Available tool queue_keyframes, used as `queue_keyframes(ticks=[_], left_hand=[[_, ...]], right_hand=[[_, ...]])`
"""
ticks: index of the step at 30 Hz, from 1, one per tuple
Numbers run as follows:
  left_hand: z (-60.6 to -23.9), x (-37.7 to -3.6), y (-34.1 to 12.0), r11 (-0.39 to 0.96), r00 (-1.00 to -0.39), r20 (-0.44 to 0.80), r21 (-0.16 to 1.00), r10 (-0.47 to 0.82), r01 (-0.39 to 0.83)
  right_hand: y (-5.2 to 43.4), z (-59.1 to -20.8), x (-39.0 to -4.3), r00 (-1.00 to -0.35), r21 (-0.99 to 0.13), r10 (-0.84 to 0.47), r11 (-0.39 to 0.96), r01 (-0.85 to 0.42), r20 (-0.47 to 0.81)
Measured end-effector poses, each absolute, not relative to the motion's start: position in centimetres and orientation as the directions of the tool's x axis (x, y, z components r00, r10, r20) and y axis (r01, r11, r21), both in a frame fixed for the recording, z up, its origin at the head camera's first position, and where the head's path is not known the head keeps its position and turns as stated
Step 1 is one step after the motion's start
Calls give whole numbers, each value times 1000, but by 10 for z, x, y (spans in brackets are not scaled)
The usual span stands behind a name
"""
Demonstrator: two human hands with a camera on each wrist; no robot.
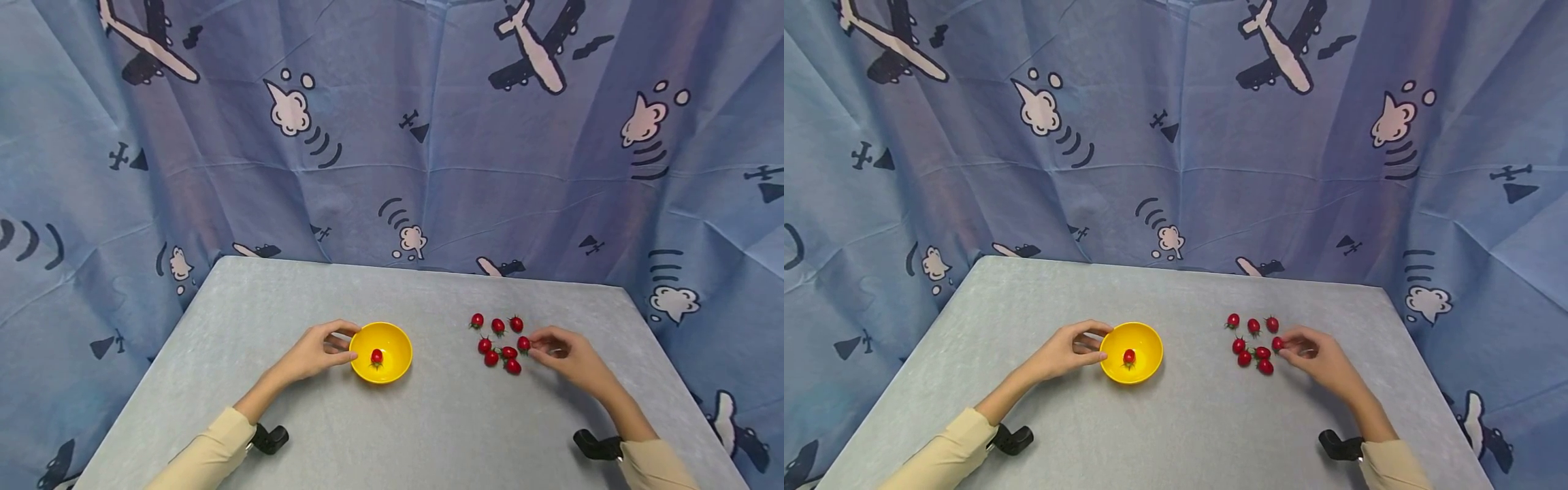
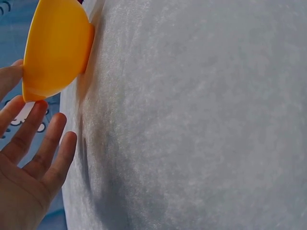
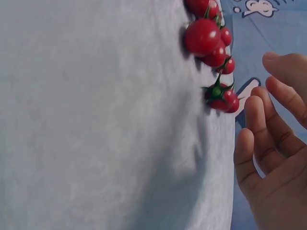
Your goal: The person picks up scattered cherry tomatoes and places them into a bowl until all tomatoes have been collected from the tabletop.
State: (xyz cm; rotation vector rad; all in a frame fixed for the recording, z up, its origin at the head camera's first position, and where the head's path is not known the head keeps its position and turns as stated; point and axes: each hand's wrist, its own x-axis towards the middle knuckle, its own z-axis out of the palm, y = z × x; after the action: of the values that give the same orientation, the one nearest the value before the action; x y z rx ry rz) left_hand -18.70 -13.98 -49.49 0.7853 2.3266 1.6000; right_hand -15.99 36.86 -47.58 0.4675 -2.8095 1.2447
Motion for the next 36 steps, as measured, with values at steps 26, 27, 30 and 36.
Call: queue_keyframes(ticks=[26,27,30,36], left_hand=[[-495,-188,-140,271,-832,111,915,543,299],[-495,-188,-140,271,-832,110,915,543,298],[-495,-188,-140,269,-832,112,915,543,299],[-496,-188,-140,269,-832,114,914,543,302]], right_hand=[[373,-494,-179,-976,-667,-217,723,-178,26],[372,-494,-180,-976,-666,-216,725,-177,24],[371,-495,-184,-974,-660,-227,728,-185,23],[371,-499,-187,-968,-645,-246,734,-213,39]])
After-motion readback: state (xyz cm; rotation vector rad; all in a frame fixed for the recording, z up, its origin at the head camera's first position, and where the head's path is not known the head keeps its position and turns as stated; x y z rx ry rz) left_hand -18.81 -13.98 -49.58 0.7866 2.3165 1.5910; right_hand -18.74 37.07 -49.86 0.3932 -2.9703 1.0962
